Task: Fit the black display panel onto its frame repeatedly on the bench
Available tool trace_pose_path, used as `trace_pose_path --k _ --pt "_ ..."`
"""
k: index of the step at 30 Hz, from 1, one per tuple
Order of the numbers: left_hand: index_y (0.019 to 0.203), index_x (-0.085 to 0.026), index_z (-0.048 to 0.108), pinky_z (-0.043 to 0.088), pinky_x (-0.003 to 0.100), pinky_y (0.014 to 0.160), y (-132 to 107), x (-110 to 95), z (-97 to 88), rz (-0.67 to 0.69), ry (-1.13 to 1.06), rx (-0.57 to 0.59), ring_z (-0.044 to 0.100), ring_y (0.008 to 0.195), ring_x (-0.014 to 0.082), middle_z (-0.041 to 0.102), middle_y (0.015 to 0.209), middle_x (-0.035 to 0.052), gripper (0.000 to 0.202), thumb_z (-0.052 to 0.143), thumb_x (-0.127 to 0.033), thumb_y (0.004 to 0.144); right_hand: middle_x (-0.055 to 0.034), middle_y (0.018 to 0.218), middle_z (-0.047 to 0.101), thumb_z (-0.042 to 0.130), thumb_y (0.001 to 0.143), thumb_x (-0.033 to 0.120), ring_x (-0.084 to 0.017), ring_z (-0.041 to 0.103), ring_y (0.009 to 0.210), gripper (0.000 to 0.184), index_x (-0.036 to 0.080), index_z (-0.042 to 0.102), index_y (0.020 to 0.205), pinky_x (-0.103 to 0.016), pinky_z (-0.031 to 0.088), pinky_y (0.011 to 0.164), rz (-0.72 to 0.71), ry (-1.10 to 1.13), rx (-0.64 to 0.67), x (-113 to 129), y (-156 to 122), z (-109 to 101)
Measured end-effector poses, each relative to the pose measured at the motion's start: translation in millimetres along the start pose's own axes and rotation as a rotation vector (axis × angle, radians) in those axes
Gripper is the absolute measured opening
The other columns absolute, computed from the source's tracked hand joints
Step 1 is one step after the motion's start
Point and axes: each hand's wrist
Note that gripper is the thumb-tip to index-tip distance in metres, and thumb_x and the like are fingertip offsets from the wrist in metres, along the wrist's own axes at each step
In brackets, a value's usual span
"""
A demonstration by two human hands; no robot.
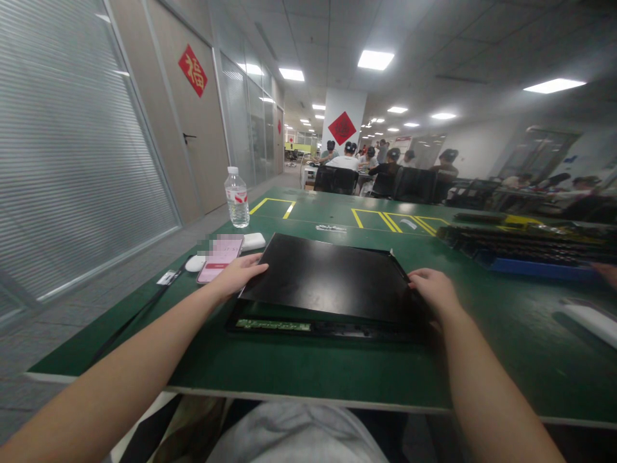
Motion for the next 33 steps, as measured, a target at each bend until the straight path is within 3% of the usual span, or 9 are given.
trace_pose_path --k 16,33 --pt "0.113 -0.016 0.069 0.059 0.034 0.075 5.2 6.3 -4.9 0.008 0.045 -0.029 0.075 0.087 0.0263 0.078 0.101 0.0104 0.054 0.085 -0.030 0.064 -0.0067 0.083 0.075 0.057 0.076 0.031 -0.023 0.067 0.078 0.026 0.021 0.077 0.090 -0.029 0.044 0.063 -0.042 -0.055 0.014 -4.5 4.9 3.9" --pt "0.109 -0.015 0.070 0.059 0.034 0.068 5.3 4.9 -2.2 0.013 0.034 -0.042 0.075 0.072 0.0247 0.079 0.091 0.0090 0.054 0.087 -0.028 0.060 -0.0057 0.081 0.075 0.056 0.075 0.031 -0.023 0.068 0.079 0.027 0.022 0.077 0.089 -0.030 0.044 0.063 -0.033 -0.026 0.016 -5.2 5.1 2.5"
Point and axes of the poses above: each hand's wrist, its own y-axis towards the middle knuckle, its own z-axis out of the palm, x = y × z
